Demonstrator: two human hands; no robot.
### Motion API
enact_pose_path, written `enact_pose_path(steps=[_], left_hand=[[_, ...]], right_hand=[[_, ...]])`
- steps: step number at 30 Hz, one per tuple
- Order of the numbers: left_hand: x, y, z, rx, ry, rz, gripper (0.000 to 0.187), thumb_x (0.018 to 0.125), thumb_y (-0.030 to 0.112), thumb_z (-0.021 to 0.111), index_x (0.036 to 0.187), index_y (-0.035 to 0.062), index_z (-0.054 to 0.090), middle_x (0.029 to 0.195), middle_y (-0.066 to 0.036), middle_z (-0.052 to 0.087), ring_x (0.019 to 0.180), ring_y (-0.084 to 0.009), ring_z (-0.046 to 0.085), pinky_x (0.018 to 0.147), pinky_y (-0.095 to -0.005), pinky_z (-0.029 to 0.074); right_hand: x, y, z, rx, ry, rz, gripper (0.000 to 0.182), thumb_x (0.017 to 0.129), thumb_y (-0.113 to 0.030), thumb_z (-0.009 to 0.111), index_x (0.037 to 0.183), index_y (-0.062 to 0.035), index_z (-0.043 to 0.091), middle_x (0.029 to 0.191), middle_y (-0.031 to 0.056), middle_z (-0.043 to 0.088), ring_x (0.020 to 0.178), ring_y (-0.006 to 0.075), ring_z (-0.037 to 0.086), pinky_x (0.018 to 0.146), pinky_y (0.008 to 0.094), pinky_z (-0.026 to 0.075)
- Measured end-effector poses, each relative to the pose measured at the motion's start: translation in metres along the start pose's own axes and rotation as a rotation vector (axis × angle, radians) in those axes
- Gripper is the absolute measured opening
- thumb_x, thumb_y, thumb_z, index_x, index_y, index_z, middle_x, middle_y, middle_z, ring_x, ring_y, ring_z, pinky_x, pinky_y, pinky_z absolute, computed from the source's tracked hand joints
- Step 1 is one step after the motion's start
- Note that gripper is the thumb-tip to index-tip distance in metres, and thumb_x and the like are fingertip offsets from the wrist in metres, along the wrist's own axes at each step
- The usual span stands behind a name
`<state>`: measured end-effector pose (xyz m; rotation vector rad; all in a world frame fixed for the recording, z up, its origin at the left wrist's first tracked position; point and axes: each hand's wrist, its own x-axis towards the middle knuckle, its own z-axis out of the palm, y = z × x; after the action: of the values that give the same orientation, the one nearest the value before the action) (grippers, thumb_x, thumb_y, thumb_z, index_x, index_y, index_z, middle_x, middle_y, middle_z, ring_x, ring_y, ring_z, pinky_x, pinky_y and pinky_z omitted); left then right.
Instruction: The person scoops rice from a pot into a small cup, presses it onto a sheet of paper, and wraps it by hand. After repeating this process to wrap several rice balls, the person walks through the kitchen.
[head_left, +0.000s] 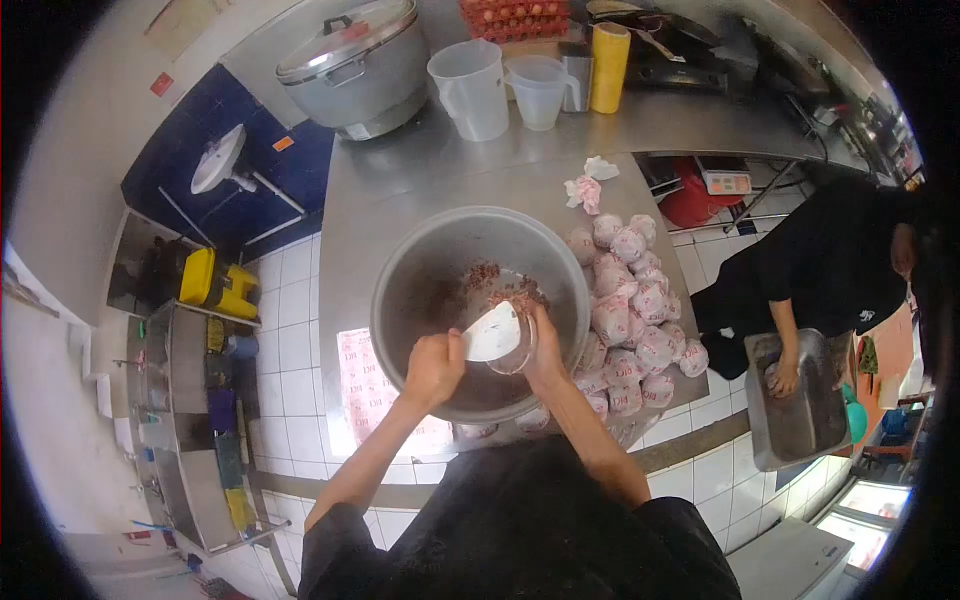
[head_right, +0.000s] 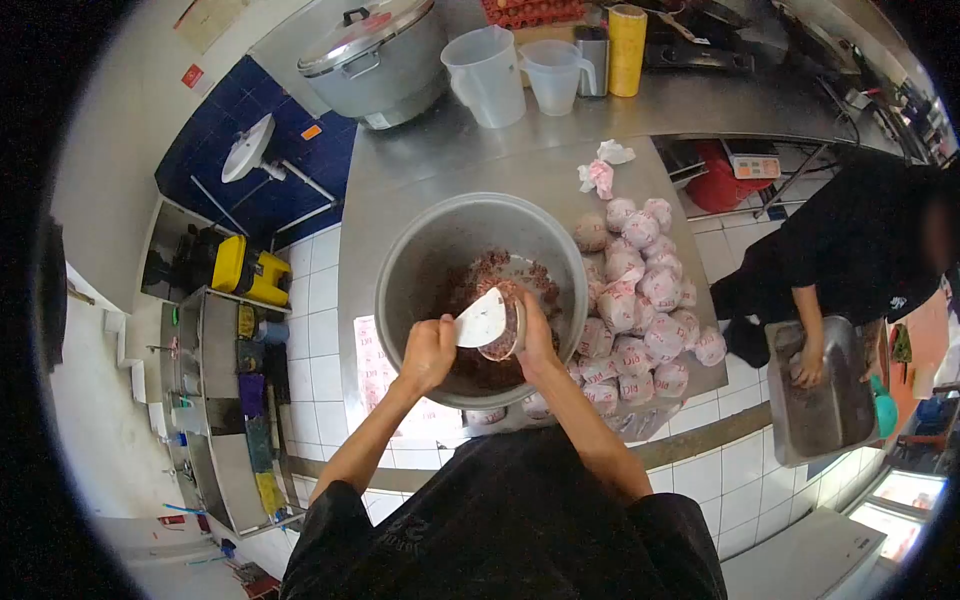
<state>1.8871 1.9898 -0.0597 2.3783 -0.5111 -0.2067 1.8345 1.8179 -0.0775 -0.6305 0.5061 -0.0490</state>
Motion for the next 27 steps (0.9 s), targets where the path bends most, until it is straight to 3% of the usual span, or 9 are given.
enact_pose_path(steps=[2, 9, 13, 15, 17, 19, 21, 22, 27], left_hand=[[0.005, 0.001, -0.003, -0.191, 0.004, -0.093, 0.054, 0.102, 0.027, 0.04, 0.071, -0.0118, 0.061, 0.071, -0.036, 0.058, 0.074, -0.0518, 0.063, 0.07, -0.0549, 0.045], [0.019, -0.012, 0.024, -0.045, 0.077, -0.065, 0.053, 0.101, 0.028, 0.04, 0.074, -0.0126, 0.062, 0.078, -0.038, 0.06, 0.08, -0.0533, 0.062, 0.076, -0.056, 0.045], [0.028, -0.003, -0.005, 0.033, 0.137, -0.122, 0.051, 0.1, 0.027, 0.04, 0.077, -0.0126, 0.064, 0.081, -0.039, 0.06, 0.085, -0.0541, 0.062, 0.079, -0.0568, 0.045], [0.023, 0.014, -0.011, -0.152, 0.099, -0.155, 0.05, 0.099, 0.027, 0.04, 0.079, -0.0123, 0.064, 0.084, -0.039, 0.06, 0.089, -0.0551, 0.061, 0.083, -0.0566, 0.045], [0.015, 0.007, 0.013, -0.069, 0.044, -0.139, 0.05, 0.099, 0.026, 0.039, 0.082, -0.0133, 0.065, 0.086, -0.04, 0.06, 0.091, -0.0552, 0.061, 0.083, -0.0562, 0.046], [0.023, -0.015, 0.019, -0.069, 0.144, -0.099, 0.052, 0.099, 0.03, 0.043, 0.078, -0.015, 0.06, 0.07, -0.035, 0.058, 0.069, -0.0388, 0.066, 0.07, -0.0496, 0.046], [0.031, -0.024, 0.006, -0.098, 0.108, -0.279, 0.049, 0.099, 0.026, 0.042, 0.077, -0.0127, 0.062, 0.083, -0.039, 0.06, 0.089, -0.0547, 0.061, 0.082, -0.0579, 0.045], [0.024, -0.022, 0.001, -0.028, 0.129, -0.103, 0.049, 0.099, 0.026, 0.041, 0.074, -0.011, 0.06, 0.08, -0.038, 0.06, 0.085, -0.0537, 0.062, 0.08, -0.059, 0.045], [-0.002, 0.004, 0.018, -0.019, 0.168, -0.05, 0.048, 0.1, 0.023, 0.04, 0.072, -0.0097, 0.062, 0.074, -0.036, 0.061, 0.076, -0.0514, 0.064, 0.071, -0.0583, 0.046]], right_hand=[[-0.008, -0.007, 0.011, -0.028, 0.088, -0.014, 0.045, 0.102, -0.04, 0.044, 0.126, -0.0064, 0.063, 0.117, 0.0034, 0.065, 0.108, 0.0157, 0.059, 0.094, 0.03, 0.043], [0.032, 0.023, -0.031, -0.58, 0.094, -0.103, 0.049, 0.101, -0.044, 0.047, 0.11, -0.0007, 0.067, 0.104, 0.0057, 0.067, 0.096, 0.0157, 0.058, 0.086, 0.0334, 0.045], [0.001, -0.006, -0.006, -0.429, 0.101, -0.099, 0.046, 0.099, -0.044, 0.051, 0.099, -0.0001, 0.064, 0.093, 0.0042, 0.062, 0.087, 0.014, 0.053, 0.081, 0.0324, 0.044], [0.022, 0.003, -0.024, -0.374, 0.104, -0.062, 0.045, 0.099, -0.045, 0.051, 0.099, -0.0016, 0.063, 0.093, 0.0033, 0.062, 0.087, 0.0136, 0.053, 0.083, 0.0322, 0.044], [0.046, 0.019, -0.052, -0.507, -0.035, -0.143, 0.047, 0.097, -0.047, 0.054, 0.116, -0.0049, 0.064, 0.108, 0.0044, 0.066, 0.097, 0.0144, 0.061, 0.087, 0.0305, 0.048], [0.029, 0.017, -0.035, -0.474, -0.04, -0.237, 0.043, 0.099, -0.045, 0.051, 0.114, -0.0072, 0.064, 0.109, 0.004, 0.065, 0.102, 0.0143, 0.061, 0.089, 0.0309, 0.048], [0.011, 0.003, -0.024, -0.3, -0.011, -0.095, 0.045, 0.102, -0.044, 0.045, 0.112, -0.0046, 0.062, 0.112, 0.0051, 0.062, 0.102, 0.0143, 0.057, 0.091, 0.0321, 0.045], [0.008, -0.004, -0.018, -0.297, 0.0, -0.105, 0.045, 0.102, -0.044, 0.045, 0.112, -0.0046, 0.062, 0.112, 0.0051, 0.062, 0.102, 0.0143, 0.057, 0.091, 0.0321, 0.045], [0.019, 0.008, -0.023, -0.059, 0.006, -0.022, 0.048, 0.103, -0.046, 0.043, 0.127, -0.0081, 0.057, 0.119, 0.0065, 0.064, 0.11, 0.0179, 0.062, 0.1, 0.0347, 0.046]])
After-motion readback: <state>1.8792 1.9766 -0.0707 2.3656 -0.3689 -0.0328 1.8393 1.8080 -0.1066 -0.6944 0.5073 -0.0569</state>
